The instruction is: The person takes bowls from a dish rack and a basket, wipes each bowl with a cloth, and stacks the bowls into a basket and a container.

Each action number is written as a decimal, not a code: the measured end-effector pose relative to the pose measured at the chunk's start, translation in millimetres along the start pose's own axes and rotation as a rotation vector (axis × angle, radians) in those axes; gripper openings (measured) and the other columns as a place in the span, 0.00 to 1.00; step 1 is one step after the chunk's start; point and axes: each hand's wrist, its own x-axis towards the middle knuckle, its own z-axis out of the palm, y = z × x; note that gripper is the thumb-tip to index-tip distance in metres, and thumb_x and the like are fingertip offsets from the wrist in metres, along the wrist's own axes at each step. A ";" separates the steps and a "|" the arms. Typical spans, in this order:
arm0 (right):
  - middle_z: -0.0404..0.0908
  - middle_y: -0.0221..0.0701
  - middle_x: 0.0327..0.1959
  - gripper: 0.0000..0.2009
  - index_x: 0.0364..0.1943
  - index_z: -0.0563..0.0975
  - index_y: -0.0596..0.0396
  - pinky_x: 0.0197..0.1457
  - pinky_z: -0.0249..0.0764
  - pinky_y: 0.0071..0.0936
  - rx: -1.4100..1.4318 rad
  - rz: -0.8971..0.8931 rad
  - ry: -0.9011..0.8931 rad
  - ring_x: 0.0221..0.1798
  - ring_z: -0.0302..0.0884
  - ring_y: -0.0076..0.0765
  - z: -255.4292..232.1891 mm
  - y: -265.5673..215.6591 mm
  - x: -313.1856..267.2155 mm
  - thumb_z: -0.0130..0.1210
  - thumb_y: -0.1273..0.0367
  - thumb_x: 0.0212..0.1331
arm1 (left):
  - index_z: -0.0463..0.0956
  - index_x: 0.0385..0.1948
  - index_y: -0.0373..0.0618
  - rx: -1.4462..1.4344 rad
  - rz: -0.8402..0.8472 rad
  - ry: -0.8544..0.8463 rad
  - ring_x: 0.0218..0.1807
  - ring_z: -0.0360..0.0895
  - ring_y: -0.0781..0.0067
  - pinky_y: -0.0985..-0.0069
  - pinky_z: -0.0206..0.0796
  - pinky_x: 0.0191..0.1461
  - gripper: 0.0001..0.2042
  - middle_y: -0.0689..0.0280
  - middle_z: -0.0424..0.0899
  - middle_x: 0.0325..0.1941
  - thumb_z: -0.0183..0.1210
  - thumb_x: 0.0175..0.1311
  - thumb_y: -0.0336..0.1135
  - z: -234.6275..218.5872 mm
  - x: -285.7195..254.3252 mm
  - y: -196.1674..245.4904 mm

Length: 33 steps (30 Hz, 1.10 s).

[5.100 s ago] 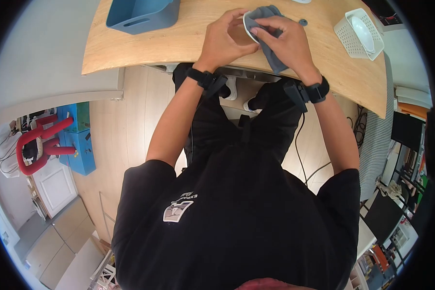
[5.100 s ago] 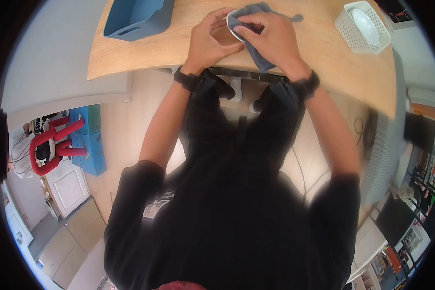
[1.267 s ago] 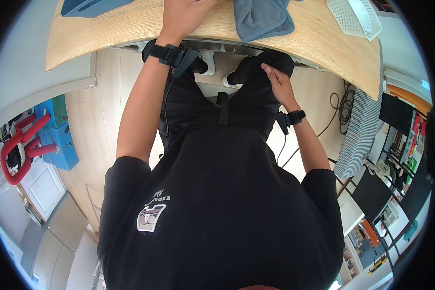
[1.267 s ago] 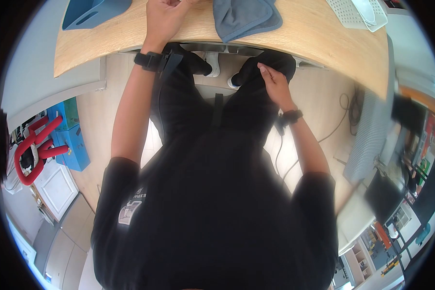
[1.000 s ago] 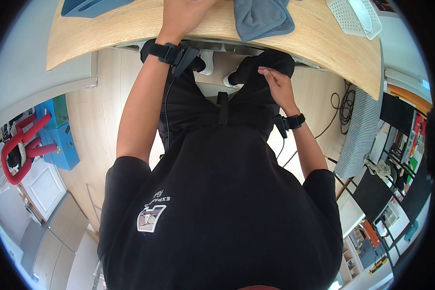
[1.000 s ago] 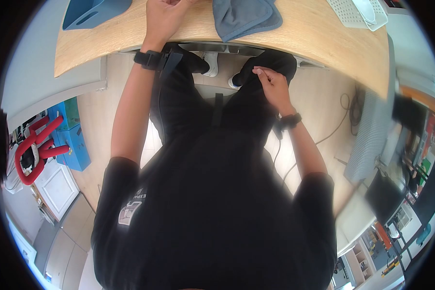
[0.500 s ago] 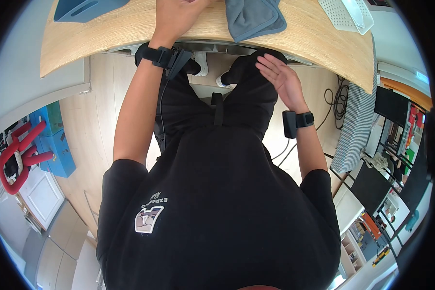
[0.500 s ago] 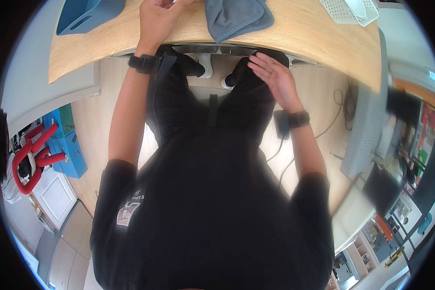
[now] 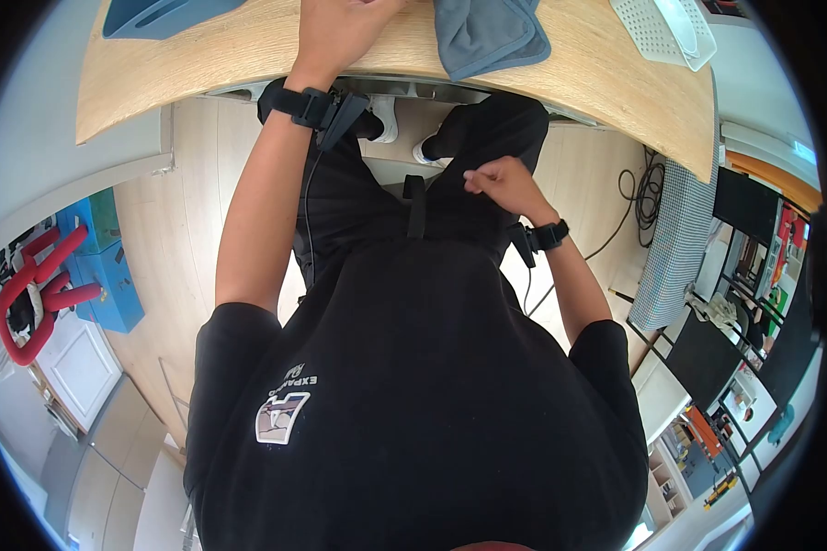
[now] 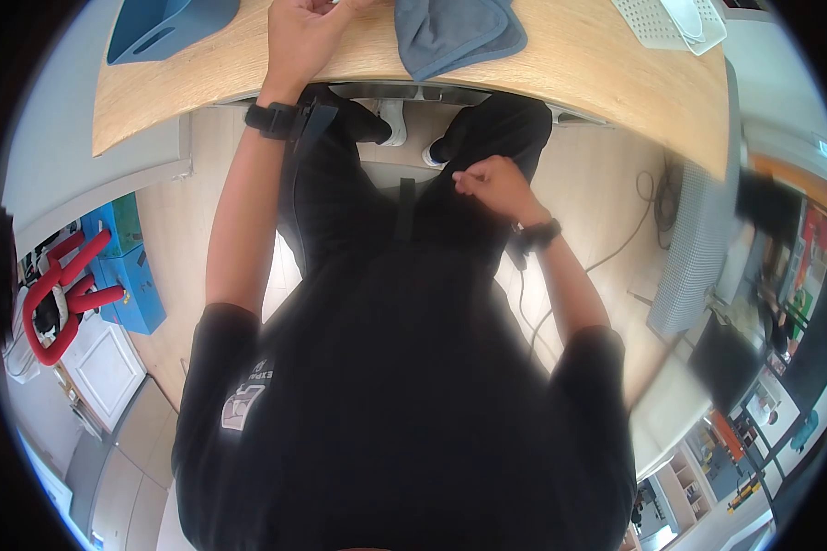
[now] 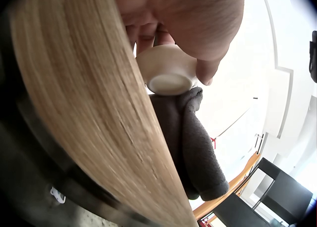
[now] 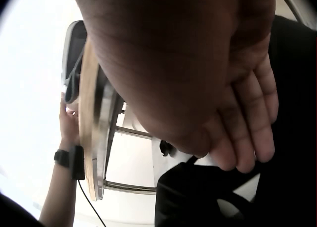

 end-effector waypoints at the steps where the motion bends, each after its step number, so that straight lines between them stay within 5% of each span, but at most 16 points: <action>1: 0.76 0.48 0.65 0.20 0.56 0.80 0.63 0.71 0.68 0.33 0.122 -0.006 0.004 0.66 0.77 0.42 -5.9 -12.0 -8.0 0.48 0.60 0.75 | 0.74 0.30 0.39 0.000 0.001 -0.001 0.37 0.81 0.80 0.81 0.74 0.41 0.09 0.61 0.86 0.40 0.68 0.65 0.27 0.2 0.6 -0.6; 2: 0.76 0.48 0.65 0.20 0.56 0.80 0.63 0.71 0.68 0.33 0.122 -0.005 0.008 0.66 0.77 0.42 -7.7 -21.1 -16.0 0.48 0.60 0.75 | 0.74 0.30 0.39 -0.034 0.023 -0.003 0.38 0.81 0.80 0.81 0.74 0.41 0.09 0.61 0.86 0.41 0.68 0.65 0.27 0.3 0.9 -2.0; 4: 0.73 0.50 0.68 0.24 0.65 0.71 0.65 0.75 0.65 0.39 1.159 -0.339 -0.078 0.70 0.72 0.51 -8.3 -37.1 -32.2 0.42 0.60 0.76 | 0.74 0.31 0.39 -0.075 0.048 -0.012 0.38 0.81 0.80 0.81 0.74 0.41 0.09 0.61 0.86 0.41 0.68 0.65 0.27 1.4 1.7 -4.4; 7: 0.65 0.52 0.73 0.27 0.72 0.60 0.69 0.82 0.53 0.45 1.538 -0.471 -0.164 0.77 0.60 0.54 -16.0 -66.1 -48.9 0.34 0.61 0.78 | 0.74 0.31 0.39 -0.013 0.056 -0.012 0.38 0.81 0.80 0.81 0.74 0.41 0.09 0.60 0.86 0.42 0.67 0.65 0.26 0.4 0.9 -4.1; 14: 0.60 0.51 0.76 0.28 0.72 0.60 0.68 0.83 0.50 0.45 1.716 -0.498 -0.199 0.79 0.57 0.54 -20.8 -59.9 -42.4 0.33 0.60 0.78 | 0.74 0.31 0.39 0.003 0.030 0.007 0.39 0.80 0.80 0.81 0.74 0.41 0.09 0.61 0.85 0.43 0.68 0.65 0.26 0.4 -0.4 -2.2; 17: 0.61 0.50 0.76 0.28 0.73 0.60 0.66 0.83 0.48 0.45 1.599 -0.475 -0.150 0.80 0.53 0.53 -21.3 -37.2 -29.0 0.33 0.58 0.79 | 0.75 0.32 0.39 0.007 0.019 0.004 0.40 0.81 0.76 0.78 0.75 0.44 0.08 0.59 0.85 0.44 0.68 0.64 0.27 -1.3 -0.3 -6.1; 19: 0.54 0.49 0.79 0.31 0.76 0.57 0.61 0.83 0.45 0.45 0.758 -0.355 0.220 0.83 0.43 0.56 -20.1 -0.1 -6.5 0.36 0.53 0.78 | 0.76 0.33 0.38 0.003 0.014 -0.001 0.41 0.83 0.71 0.74 0.76 0.45 0.08 0.57 0.84 0.45 0.68 0.63 0.28 -4.5 0.0 -14.0; 20: 0.54 0.49 0.79 0.31 0.76 0.57 0.61 0.83 0.45 0.45 0.754 -0.362 0.226 0.83 0.43 0.56 -8.3 27.9 2.1 0.36 0.53 0.78 | 0.78 0.37 0.37 0.041 -0.039 0.009 0.45 0.84 0.72 0.75 0.76 0.50 0.11 0.56 0.85 0.48 0.71 0.60 0.29 -9.2 0.4 -22.2; 22: 0.50 0.50 0.80 0.38 0.76 0.57 0.60 0.82 0.47 0.45 -0.833 -0.118 0.611 0.84 0.39 0.57 14.5 75.2 15.0 0.46 0.47 0.72 | 0.79 0.40 0.37 0.084 -0.070 0.022 0.50 0.85 0.72 0.75 0.76 0.54 0.14 0.56 0.86 0.51 0.75 0.57 0.30 -10.2 -0.2 -31.2; 24: 0.41 0.50 0.82 0.44 0.76 0.55 0.60 0.82 0.46 0.44 -0.746 -0.070 0.485 0.84 0.32 0.58 14.8 70.6 7.9 0.54 0.43 0.65 | 0.79 0.37 0.38 0.037 -0.023 0.075 0.43 0.86 0.72 0.74 0.78 0.51 0.18 0.56 0.88 0.46 0.78 0.51 0.35 -3.3 -1.7 -26.1; 25: 0.65 0.48 0.74 0.33 0.68 0.71 0.58 0.74 0.64 0.40 -0.836 -0.229 0.566 0.78 0.60 0.52 10.3 73.9 6.9 0.57 0.49 0.66 | 0.77 0.27 0.38 0.045 0.000 0.087 0.40 0.84 0.78 0.79 0.77 0.45 0.14 0.56 0.89 0.44 0.75 0.58 0.34 0.7 -2.5 -17.2; 26: 0.65 0.48 0.74 0.33 0.68 0.71 0.58 0.74 0.64 0.40 -0.837 -0.243 0.572 0.78 0.60 0.52 1.4 52.7 1.6 0.57 0.49 0.66 | 0.77 0.27 0.38 0.055 0.011 0.091 0.40 0.84 0.78 0.79 0.77 0.45 0.14 0.56 0.89 0.44 0.75 0.58 0.34 -1.7 -2.1 -14.0; 28: 0.88 0.39 0.42 0.16 0.41 0.86 0.56 0.47 0.79 0.35 -0.168 -0.371 0.001 0.46 0.86 0.44 -27.7 -30.6 -39.0 0.61 0.57 0.64 | 0.77 0.28 0.38 0.132 0.000 0.081 0.40 0.84 0.78 0.79 0.77 0.44 0.14 0.57 0.89 0.43 0.75 0.57 0.34 0.7 -0.4 -14.5; 30: 0.76 0.28 0.14 0.13 0.20 0.80 0.53 0.24 0.69 0.34 -0.400 -0.798 0.468 0.18 0.74 0.39 -23.9 -104.7 -79.9 0.65 0.64 0.60 | 0.77 0.28 0.38 0.095 0.030 0.072 0.40 0.83 0.79 0.81 0.76 0.43 0.14 0.58 0.89 0.43 0.75 0.58 0.35 0.6 0.2 -16.1; 32: 0.68 0.30 0.14 0.14 0.18 0.75 0.51 0.21 0.62 0.34 -0.359 -1.126 0.588 0.17 0.68 0.41 -28.4 -167.3 -120.5 0.67 0.65 0.55 | 0.77 0.28 0.39 0.073 0.002 0.092 0.40 0.83 0.79 0.81 0.76 0.43 0.13 0.58 0.89 0.44 0.75 0.59 0.34 0.1 -2.1 -16.8; 33: 0.70 0.25 0.15 0.10 0.19 0.77 0.46 0.20 0.62 0.29 -0.384 -1.298 0.682 0.16 0.68 0.33 -29.2 -197.1 -139.4 0.68 0.65 0.52 | 0.78 0.29 0.39 0.066 0.017 0.086 0.41 0.84 0.79 0.81 0.76 0.44 0.12 0.58 0.89 0.44 0.73 0.60 0.32 -0.3 -2.3 -14.5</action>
